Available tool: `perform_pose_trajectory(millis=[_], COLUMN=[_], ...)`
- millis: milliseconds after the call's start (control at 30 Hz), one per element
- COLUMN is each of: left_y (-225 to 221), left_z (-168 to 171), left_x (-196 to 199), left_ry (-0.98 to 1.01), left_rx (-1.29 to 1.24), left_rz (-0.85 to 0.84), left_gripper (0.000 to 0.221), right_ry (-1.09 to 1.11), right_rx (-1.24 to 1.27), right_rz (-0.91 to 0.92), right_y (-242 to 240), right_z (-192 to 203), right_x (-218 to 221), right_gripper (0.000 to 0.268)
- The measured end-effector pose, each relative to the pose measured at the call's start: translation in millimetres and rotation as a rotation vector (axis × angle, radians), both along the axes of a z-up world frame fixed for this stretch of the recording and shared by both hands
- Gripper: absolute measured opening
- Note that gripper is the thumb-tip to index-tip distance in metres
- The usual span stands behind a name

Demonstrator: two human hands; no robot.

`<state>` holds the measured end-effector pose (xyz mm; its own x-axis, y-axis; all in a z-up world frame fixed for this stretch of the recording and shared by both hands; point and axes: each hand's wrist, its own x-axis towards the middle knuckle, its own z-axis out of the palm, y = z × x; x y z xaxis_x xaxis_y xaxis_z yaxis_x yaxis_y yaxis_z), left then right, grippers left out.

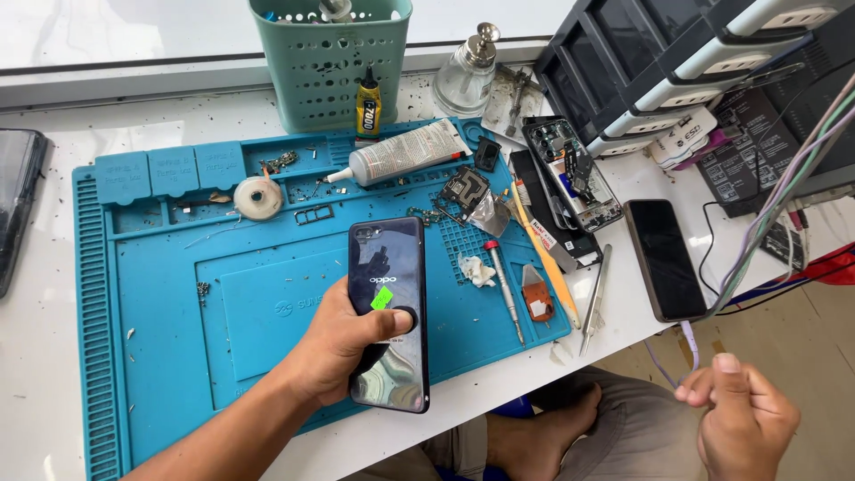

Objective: Applying adhesive to the frame of a smartphone and cleaning the edges using a tube of glue and a swab.

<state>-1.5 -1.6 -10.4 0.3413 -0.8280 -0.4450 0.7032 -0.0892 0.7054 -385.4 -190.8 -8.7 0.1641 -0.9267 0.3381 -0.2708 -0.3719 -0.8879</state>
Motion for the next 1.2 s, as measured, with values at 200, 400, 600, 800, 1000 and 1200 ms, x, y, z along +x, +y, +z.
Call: perform_pose_trajectory(millis=[200, 400, 600, 800, 1000, 1200], left_y=[3, 3, 5, 10, 10, 10], left_z=[2, 1, 11, 10, 4, 4], left_x=[-1, -1, 4, 4, 6, 5], left_ry=[-0.076, -0.119, -0.090, 0.050, 0.097, 0.089], left_rx=[-0.098, -0.100, -0.030, -0.103, -0.200, -0.182], left_rz=[0.030, 0.082, 0.046, -0.064, -0.103, -0.092], left_gripper=[0.034, 0.036, 0.045, 0.043, 0.052, 0.046], right_ry=[-0.045, -0.256, -0.101, -0.143, -0.146, -0.124], right_rx=[0.107, 0.248, 0.273, 0.416, 0.447, 0.432], right_rz=[0.215, 0.685, 0.692, 0.733, 0.751, 0.757], right_y=[25, 50, 61, 61, 62, 60], right_z=[3, 24, 13, 5, 1, 4], right_x=[42, 82, 90, 83, 86, 88], right_gripper=[0.043, 0.028, 0.027, 0.029, 0.029, 0.029])
